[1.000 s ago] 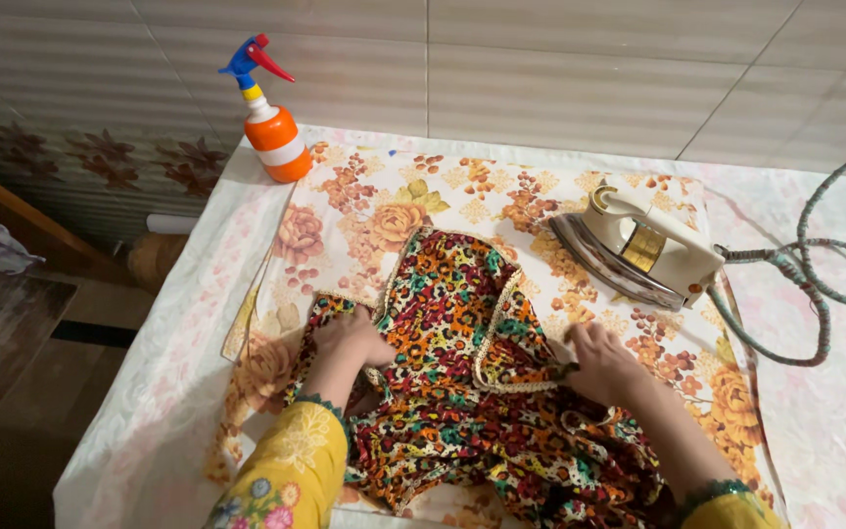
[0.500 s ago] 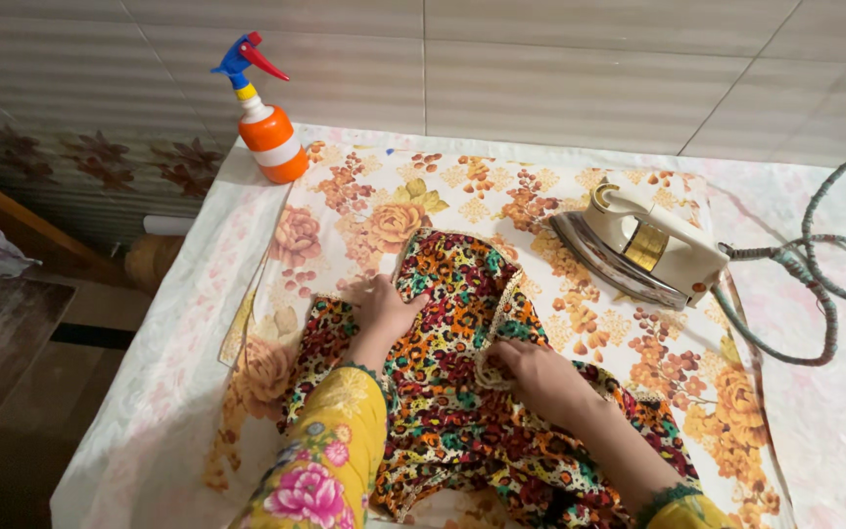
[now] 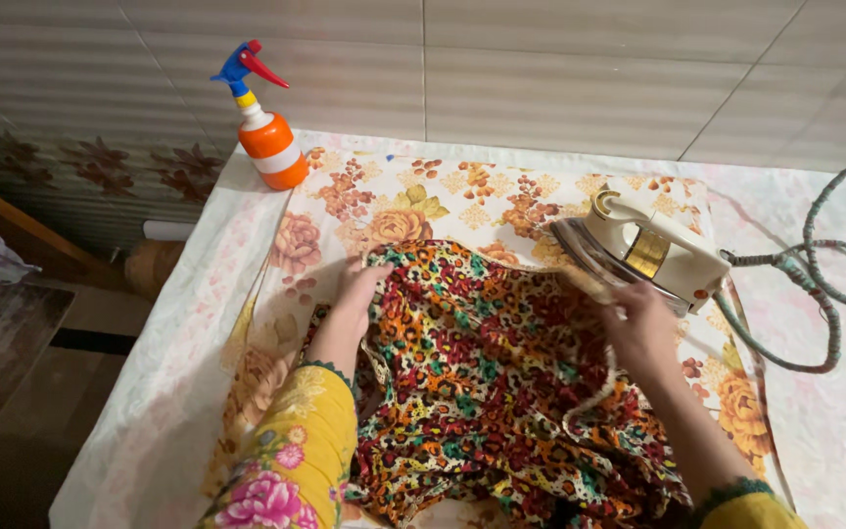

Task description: The person plugs in an iron and irons a floral-patterned garment on a table. They repeatedly unfold, smooth, and iron different sections of the garment, then fold it back and continue ironing.

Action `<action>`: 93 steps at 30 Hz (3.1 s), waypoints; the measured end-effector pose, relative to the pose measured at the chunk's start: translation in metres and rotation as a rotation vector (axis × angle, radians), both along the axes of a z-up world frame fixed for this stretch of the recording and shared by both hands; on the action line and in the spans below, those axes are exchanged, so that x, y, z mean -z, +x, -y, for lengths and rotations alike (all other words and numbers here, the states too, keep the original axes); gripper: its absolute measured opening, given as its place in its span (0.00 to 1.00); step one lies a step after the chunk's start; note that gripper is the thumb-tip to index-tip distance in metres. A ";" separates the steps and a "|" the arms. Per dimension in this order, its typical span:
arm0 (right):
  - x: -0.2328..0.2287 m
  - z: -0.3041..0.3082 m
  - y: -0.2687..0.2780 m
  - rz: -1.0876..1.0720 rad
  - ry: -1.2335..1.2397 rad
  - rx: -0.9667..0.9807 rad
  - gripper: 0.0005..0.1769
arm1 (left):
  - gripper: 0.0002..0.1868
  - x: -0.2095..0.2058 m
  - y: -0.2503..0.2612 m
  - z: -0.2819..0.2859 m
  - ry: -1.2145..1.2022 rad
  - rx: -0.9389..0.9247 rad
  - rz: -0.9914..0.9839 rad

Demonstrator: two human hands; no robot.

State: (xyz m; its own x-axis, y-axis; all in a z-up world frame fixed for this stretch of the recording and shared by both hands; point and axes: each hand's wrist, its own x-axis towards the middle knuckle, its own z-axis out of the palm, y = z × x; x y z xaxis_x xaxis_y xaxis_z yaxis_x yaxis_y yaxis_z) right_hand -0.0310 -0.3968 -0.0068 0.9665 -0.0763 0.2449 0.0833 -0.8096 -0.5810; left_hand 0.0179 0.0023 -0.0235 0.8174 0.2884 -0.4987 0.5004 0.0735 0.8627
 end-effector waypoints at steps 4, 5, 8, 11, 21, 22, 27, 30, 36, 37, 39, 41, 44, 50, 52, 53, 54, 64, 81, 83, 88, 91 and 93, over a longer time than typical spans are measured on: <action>-0.031 0.007 0.006 -0.178 0.301 0.383 0.14 | 0.29 0.003 0.019 -0.005 -0.028 -0.101 0.268; -0.036 0.009 0.007 -0.148 0.353 0.375 0.12 | 0.31 0.003 0.024 -0.005 -0.007 -0.147 0.316; -0.046 0.019 0.020 -0.078 0.568 0.305 0.13 | 0.34 0.001 0.043 -0.002 0.062 -0.260 0.433; -0.047 0.032 0.040 -0.065 0.741 0.133 0.22 | 0.33 0.000 0.055 0.003 0.205 -0.298 0.437; -0.017 0.046 0.077 0.164 -0.645 0.000 0.35 | 0.41 -0.056 0.005 0.058 0.802 0.169 -0.173; -0.015 0.046 0.079 0.220 -0.673 -0.004 0.35 | 0.41 -0.055 -0.002 0.064 0.847 0.229 -0.173; -0.023 0.054 0.107 0.090 -0.525 -0.051 0.27 | 0.38 -0.041 -0.024 0.095 0.846 0.457 -0.070; -0.022 0.059 0.113 0.087 -0.373 -0.030 0.24 | 0.38 -0.033 -0.030 0.115 0.893 0.610 -0.037; -0.002 0.069 0.127 0.309 -0.255 0.001 0.22 | 0.38 -0.023 -0.039 0.138 0.961 0.761 0.030; 0.001 0.073 0.131 0.326 -0.251 0.015 0.22 | 0.38 -0.022 -0.040 0.140 0.953 0.774 0.021; 0.004 0.085 0.140 0.265 -0.278 0.049 0.20 | 0.36 -0.020 -0.041 0.139 0.949 0.767 0.033; 0.006 0.101 0.148 0.234 -0.291 0.076 0.19 | 0.36 -0.017 -0.043 0.138 0.937 0.751 0.047; 0.008 0.125 0.155 0.238 -0.288 0.100 0.19 | 0.36 -0.012 -0.047 0.129 0.932 0.718 0.070; -0.002 0.146 0.142 0.152 -0.371 0.162 0.24 | 0.34 0.000 -0.060 0.116 0.932 0.693 0.055; -0.009 0.137 0.133 0.148 -0.540 0.190 0.30 | 0.33 0.003 -0.066 0.112 0.956 0.674 0.101; -0.010 0.126 0.125 0.150 -0.596 0.224 0.32 | 0.32 0.004 -0.069 0.110 0.952 0.677 0.094; -0.009 0.110 0.116 0.152 -0.653 0.259 0.34 | 0.32 0.005 -0.071 0.109 0.947 0.680 0.090; 0.031 -0.033 -0.006 -0.511 -0.430 -0.151 0.56 | 0.33 0.038 -0.084 0.068 1.298 0.027 0.129; 0.088 0.068 -0.049 -0.369 -0.438 0.040 0.31 | 0.17 0.037 -0.105 0.010 0.756 0.202 -0.054; 0.126 0.096 -0.046 -0.413 -0.528 0.020 0.25 | 0.16 0.050 -0.105 -0.004 0.856 0.320 -0.012; 0.120 0.103 -0.049 -0.769 -0.738 -0.104 0.16 | 0.25 0.064 -0.090 -0.028 0.963 0.673 -0.213; 0.047 0.057 -0.065 -0.943 -0.820 -0.042 0.15 | 0.27 0.043 -0.092 -0.016 1.035 0.710 -0.399; 0.003 0.023 -0.074 -0.925 -0.919 -0.006 0.15 | 0.36 0.013 -0.098 0.003 0.985 0.658 -0.504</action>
State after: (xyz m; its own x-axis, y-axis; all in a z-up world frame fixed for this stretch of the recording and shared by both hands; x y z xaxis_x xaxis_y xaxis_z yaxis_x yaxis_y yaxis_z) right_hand -0.1046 -0.4196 -0.0103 0.8036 -0.2330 -0.5477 -0.0419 -0.9401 0.3384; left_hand -0.0803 -0.0003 -0.0368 0.7302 0.3258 -0.6005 0.4841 -0.8670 0.1183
